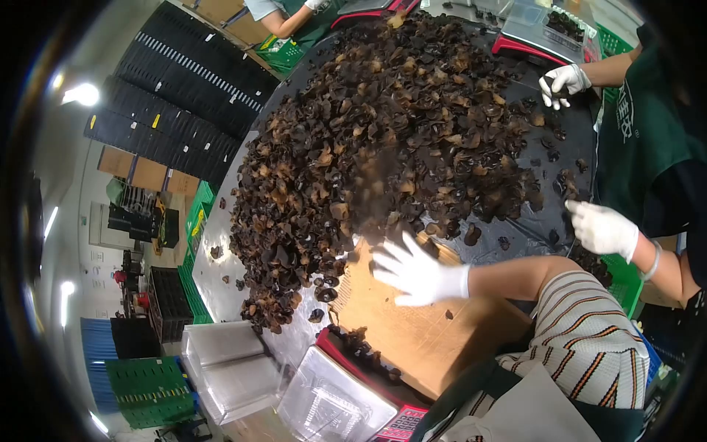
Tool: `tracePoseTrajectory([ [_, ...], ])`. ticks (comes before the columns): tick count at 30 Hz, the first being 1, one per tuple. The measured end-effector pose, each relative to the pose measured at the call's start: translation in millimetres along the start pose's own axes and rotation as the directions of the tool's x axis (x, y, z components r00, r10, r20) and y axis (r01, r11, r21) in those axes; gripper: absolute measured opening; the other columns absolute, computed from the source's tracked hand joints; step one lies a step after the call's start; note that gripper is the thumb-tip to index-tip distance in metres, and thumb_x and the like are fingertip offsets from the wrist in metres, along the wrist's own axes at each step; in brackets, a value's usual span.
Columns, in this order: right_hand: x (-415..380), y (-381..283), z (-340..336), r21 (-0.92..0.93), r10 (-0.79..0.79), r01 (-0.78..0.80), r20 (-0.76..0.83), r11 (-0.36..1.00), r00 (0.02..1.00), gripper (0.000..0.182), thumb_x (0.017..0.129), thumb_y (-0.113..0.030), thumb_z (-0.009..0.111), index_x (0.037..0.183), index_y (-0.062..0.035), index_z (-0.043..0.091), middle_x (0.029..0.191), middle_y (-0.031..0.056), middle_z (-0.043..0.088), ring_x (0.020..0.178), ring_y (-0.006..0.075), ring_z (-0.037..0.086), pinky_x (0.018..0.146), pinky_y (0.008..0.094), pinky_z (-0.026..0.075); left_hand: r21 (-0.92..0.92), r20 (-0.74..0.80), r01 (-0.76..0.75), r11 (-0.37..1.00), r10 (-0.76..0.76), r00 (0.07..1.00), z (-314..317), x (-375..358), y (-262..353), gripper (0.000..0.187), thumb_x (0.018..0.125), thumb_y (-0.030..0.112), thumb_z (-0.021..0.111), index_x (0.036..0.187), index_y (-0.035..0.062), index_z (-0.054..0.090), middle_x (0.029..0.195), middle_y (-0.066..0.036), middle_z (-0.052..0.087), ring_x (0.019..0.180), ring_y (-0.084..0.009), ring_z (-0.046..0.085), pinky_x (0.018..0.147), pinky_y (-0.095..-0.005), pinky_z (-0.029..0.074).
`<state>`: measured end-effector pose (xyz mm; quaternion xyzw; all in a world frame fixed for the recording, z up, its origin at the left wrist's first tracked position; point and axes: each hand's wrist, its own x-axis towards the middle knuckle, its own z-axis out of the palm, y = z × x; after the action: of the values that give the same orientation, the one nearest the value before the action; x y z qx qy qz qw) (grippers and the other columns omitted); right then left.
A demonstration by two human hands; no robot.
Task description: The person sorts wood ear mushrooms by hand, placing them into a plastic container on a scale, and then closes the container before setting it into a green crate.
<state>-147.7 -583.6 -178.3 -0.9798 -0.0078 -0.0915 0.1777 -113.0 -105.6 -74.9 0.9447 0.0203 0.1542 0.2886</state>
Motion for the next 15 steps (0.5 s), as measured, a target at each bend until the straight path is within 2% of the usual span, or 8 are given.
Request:
tracePoseTrajectory([
  [3,-32.4,-24.1,4.0,0.128,-0.204,0.222,-0.142,0.966,0.969,0.052,0.088,-0.042,0.059,0.129,-0.0106,0.055,0.141,0.0173,0.044,0.136,0.0383,0.034,0.11,0.0692,0.015,0.037,0.133,0.09,0.995,-0.094,0.987,-3.7,-9.8,-7.6,0.029,0.092,0.012,0.064,0.116,0.0001,0.053,0.108,-0.017,0.057,0.099,-0.0252,0.055,0.089,-0.037,0.046],
  [7,-26.1,-26.7,-31.3,0.198,-0.098,0.127,-0.15,0.972,0.984,0.032,0.087,-0.034,0.059,0.111,-0.0131,0.063,0.113,0.0085,0.058,0.107,0.0273,0.052,0.1,0.0571,0.033,0.074,0.056,-0.012,0.997,0.008,0.998,-16.9,-20.5,20.9,0.031,0.091,0.008,0.063,0.12,0.0012,0.053,0.111,-0.016,0.057,0.101,-0.0241,0.054,0.091,-0.0358,0.045],
  [8,-5.8,-19.9,-66.4,0.27,0.04,-0.087,0.176,0.959,0.984,0.028,0.085,-0.029,0.058,0.107,-0.0129,0.064,0.107,0.0069,0.057,0.096,0.0261,0.051,0.087,0.0473,0.038,0.077,0.008,-0.053,0.996,0.053,0.999,-20.1,-24.8,37.0,0.032,0.091,0.007,0.063,0.121,0.0016,0.053,0.111,-0.015,0.057,0.101,-0.024,0.054,0.092,-0.0357,0.045],
  [9,-3.6,-3.7,-41.9,0.26,0.097,-0.048,-0.179,0.964,0.979,0.028,0.084,-0.028,0.058,0.105,-0.0114,0.064,0.109,0.0094,0.057,0.095,0.0262,0.05,0.079,0.0432,0.036,0.012,-0.004,-0.097,0.995,0.097,0.995,-19.7,-29.5,52.0,0.032,0.091,0.007,0.063,0.121,0.0019,0.053,0.111,-0.015,0.057,0.101,-0.0241,0.054,0.092,-0.0358,0.045],
  [11,7.6,17.8,-28.0,0.085,0.222,-0.205,-0.359,0.975,0.907,0.05,0.083,-0.037,0.061,0.125,-0.0091,0.056,0.132,0.0195,0.049,0.116,0.0381,0.045,0.094,0.0516,0.035,-0.111,-0.036,-0.178,0.978,0.175,0.984,-15.4,-38.6,100.7,0.032,0.092,0.006,0.062,0.122,0.0024,0.053,0.111,-0.014,0.057,0.101,-0.0243,0.054,0.093,-0.0361,0.044],
  [12,6.5,22.0,-7.6,0.054,0.26,-0.255,-0.293,0.965,0.92,0.057,0.084,-0.04,0.061,0.13,-0.0085,0.052,0.14,0.0209,0.042,0.126,0.0419,0.038,0.102,0.0571,0.028,-0.233,0.045,-0.065,0.97,0.077,0.996,-15.2,-52.4,137.9,0.032,0.092,0.006,0.063,0.122,0.0019,0.053,0.114,-0.014,0.057,0.102,-0.0246,0.055,0.092,-0.0363,0.045],
  [14,-1.8,11.6,3.0,0.038,0.194,-0.19,-0.142,0.981,0.971,0.067,0.084,-0.047,0.061,0.137,-0.0071,0.047,0.151,0.0224,0.031,0.139,0.0467,0.025,0.111,0.0642,0.013,-0.053,0.208,-0.126,0.991,0.134,0.969,6.0,-71.4,143.1,0.035,0.087,0.007,0.07,0.119,0.0011,0.057,0.117,-0.015,0.062,0.109,-0.0273,0.057,0.089,-0.0384,0.049],
  [15,-11.4,-0.2,2.4,0.061,0.082,-0.078,-0.056,0.995,0.995,0.07,0.085,-0.05,0.06,0.138,-0.0063,0.047,0.154,0.0225,0.027,0.142,0.0475,0.019,0.113,0.0659,0.006,-0.117,0.237,-0.319,0.94,0.339,0.911,23.2,-76.6,156.0,0.039,0.082,0.007,0.07,0.119,0.0032,0.059,0.121,-0.018,0.059,0.112,-0.0328,0.055,0.093,-0.0423,0.045],
])
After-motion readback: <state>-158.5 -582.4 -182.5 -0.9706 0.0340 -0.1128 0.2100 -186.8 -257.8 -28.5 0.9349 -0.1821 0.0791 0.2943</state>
